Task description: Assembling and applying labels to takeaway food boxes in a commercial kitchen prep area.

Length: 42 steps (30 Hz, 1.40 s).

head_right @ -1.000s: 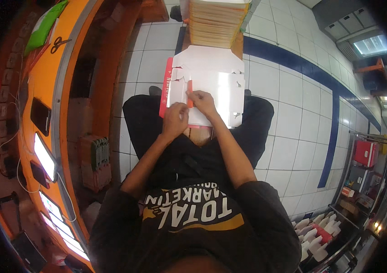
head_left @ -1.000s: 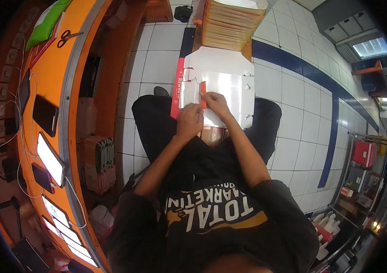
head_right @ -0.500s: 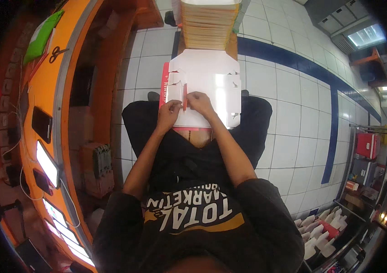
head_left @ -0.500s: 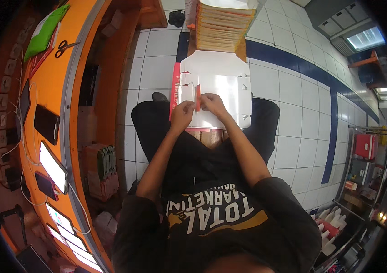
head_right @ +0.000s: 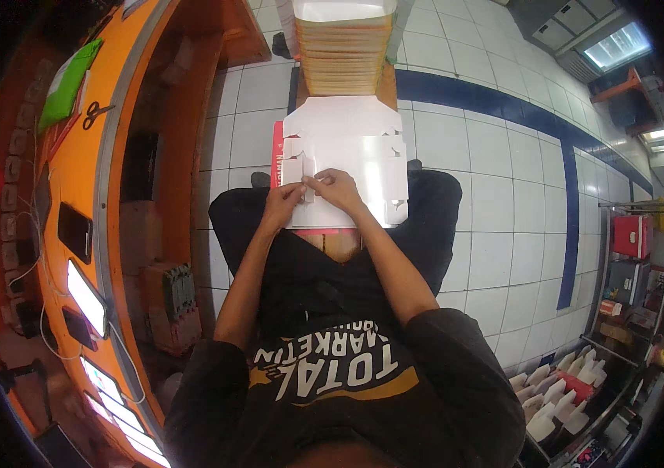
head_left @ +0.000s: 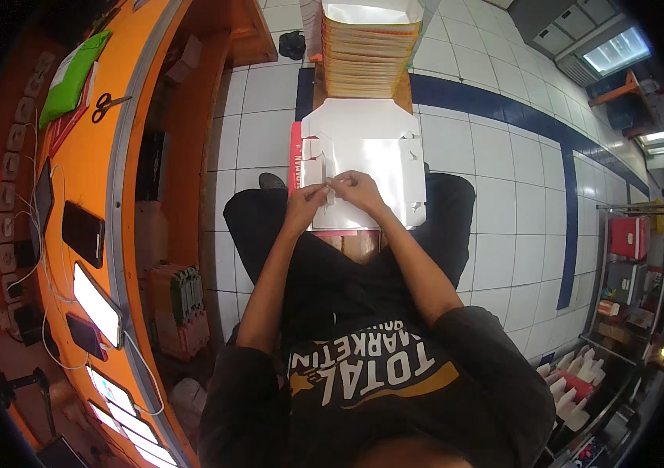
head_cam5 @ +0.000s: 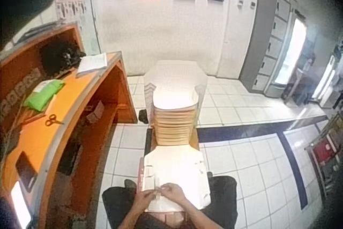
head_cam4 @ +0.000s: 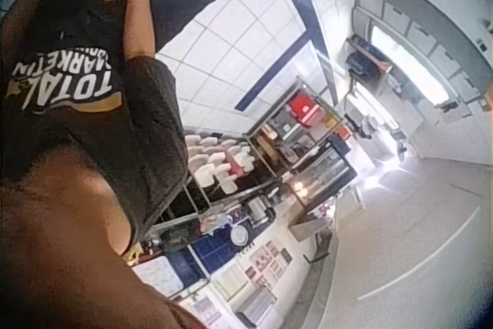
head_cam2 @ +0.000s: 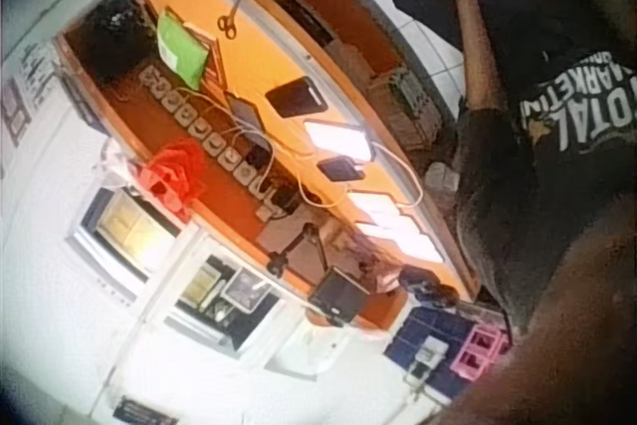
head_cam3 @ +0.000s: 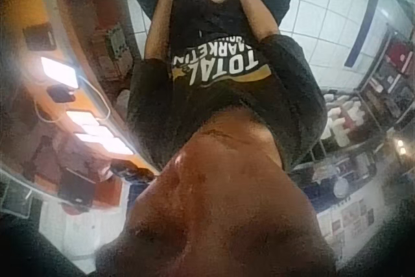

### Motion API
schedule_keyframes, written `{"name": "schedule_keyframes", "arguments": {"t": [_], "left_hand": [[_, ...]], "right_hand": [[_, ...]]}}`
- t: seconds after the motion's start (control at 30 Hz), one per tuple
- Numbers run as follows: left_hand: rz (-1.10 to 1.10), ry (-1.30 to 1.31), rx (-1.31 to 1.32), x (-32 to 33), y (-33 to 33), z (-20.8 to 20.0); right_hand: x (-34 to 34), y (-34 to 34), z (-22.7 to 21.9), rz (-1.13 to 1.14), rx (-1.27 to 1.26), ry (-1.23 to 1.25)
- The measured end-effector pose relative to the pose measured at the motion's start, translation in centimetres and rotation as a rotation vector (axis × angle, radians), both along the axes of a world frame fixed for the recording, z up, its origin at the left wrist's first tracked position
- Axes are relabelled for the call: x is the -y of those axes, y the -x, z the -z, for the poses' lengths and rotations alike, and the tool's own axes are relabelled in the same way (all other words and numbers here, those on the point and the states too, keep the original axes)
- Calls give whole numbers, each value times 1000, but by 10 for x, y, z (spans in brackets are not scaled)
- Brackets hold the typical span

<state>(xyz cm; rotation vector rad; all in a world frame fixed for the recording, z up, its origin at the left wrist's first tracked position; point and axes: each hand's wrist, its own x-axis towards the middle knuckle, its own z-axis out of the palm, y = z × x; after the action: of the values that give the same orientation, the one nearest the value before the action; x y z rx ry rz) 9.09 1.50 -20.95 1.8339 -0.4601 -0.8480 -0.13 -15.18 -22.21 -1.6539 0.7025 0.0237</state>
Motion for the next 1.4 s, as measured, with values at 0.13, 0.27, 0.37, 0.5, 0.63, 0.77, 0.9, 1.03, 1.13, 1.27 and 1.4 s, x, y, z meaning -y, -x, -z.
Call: {"name": "schedule_keyframes", "arguments": {"t": [0.13,0.27,0.37,0.5,0.63,0.77,0.9,1.03,1.13,1.27,1.4], "left_hand": [[19,67,-42,-2,-2,4],[3,55,-58,-1,-1,3],[6,78,-70,1,-1,4],[25,29,-33,1,-3,6],[17,51,-107,-3,-8,4],[23,51,-90,-5,-10,3],[-16,-225,306,-4,-11,5],[-172,-182,513,-21,-2,-9],[-92,33,500,-42,23,-34],[202,14,309,-43,59,-59],[197,-94,463,-23,72,-59]], "right_hand": [[1,-2,-3,-9,-6,10],[3,2,-2,-2,37,-135],[3,4,1,18,101,-191],[4,3,4,-9,89,-119],[4,3,1,-46,24,-90],[-8,-7,-2,52,-16,166],[-7,-17,2,6,-14,603],[19,7,5,191,-11,-187],[32,20,4,211,93,-404],[27,18,-2,215,123,-490],[23,13,-9,278,134,-617]]}}
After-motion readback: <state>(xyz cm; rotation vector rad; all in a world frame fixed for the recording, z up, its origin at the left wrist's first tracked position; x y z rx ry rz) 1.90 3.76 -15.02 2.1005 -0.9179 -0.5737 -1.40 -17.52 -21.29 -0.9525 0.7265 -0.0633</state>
